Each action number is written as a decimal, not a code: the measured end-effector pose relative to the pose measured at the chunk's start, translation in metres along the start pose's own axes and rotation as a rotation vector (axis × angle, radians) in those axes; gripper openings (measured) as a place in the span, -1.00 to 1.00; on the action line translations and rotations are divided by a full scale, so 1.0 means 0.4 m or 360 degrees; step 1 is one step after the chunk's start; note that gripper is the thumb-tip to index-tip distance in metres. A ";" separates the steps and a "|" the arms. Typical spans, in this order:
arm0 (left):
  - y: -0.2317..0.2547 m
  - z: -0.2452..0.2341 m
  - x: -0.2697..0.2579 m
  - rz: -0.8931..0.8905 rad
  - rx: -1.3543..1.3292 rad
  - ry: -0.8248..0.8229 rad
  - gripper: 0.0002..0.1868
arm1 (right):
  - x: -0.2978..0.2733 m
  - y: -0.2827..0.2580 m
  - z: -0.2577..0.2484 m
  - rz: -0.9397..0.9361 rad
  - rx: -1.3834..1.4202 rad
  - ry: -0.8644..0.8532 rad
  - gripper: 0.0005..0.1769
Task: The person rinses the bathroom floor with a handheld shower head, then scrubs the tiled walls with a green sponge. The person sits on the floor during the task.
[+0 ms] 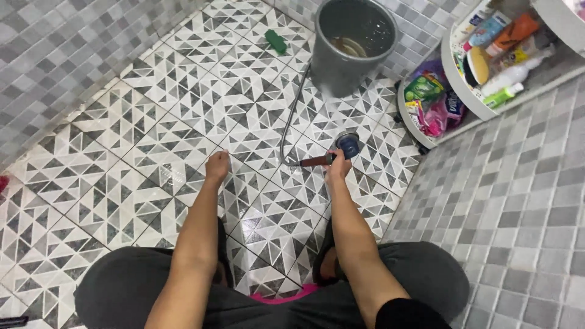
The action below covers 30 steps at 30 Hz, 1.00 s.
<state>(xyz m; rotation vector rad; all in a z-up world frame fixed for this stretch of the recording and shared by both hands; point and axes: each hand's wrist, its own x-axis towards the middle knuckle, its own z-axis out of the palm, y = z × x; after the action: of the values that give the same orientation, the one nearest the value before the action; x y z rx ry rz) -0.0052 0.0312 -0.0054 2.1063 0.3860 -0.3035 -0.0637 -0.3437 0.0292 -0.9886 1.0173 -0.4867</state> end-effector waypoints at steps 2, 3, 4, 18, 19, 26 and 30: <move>-0.006 0.002 0.016 0.0024 -0.0022 0.0012 -0.43 | -0.043 -0.023 0.032 -0.0033 0.0015 -0.0031 -0.80; -0.014 0.002 0.018 0.0045 -0.0027 0.0009 -0.42 | -0.069 -0.030 0.040 -0.0053 0.0033 -0.0043 -0.86; -0.011 -0.004 0.003 0.0040 -0.0029 0.0015 -0.42 | -0.061 -0.014 0.048 -0.0051 0.0028 -0.0049 -0.86; -0.026 -0.058 -0.036 -0.0063 -0.0153 0.0055 -0.50 | -0.022 0.067 0.145 -0.0170 -0.0117 -0.0086 -0.70; -0.029 -0.062 -0.038 -0.0063 -0.0155 0.0060 -0.50 | -0.029 0.061 0.149 -0.0171 -0.0117 -0.0091 -0.70; -0.071 -0.066 -0.027 -0.0046 -0.0216 0.0093 -0.47 | -0.066 0.017 0.153 -0.0193 -0.0010 -0.0090 -0.76; -0.054 -0.079 -0.048 0.0003 -0.0171 0.0119 -0.46 | -0.097 -0.003 0.155 -0.0254 -0.0038 -0.0065 -0.75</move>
<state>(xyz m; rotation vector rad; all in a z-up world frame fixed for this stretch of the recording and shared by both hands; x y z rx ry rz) -0.0290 0.0659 0.0016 2.0166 0.4350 -0.1988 -0.0279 -0.2874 0.0592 -1.1018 0.9139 -0.5846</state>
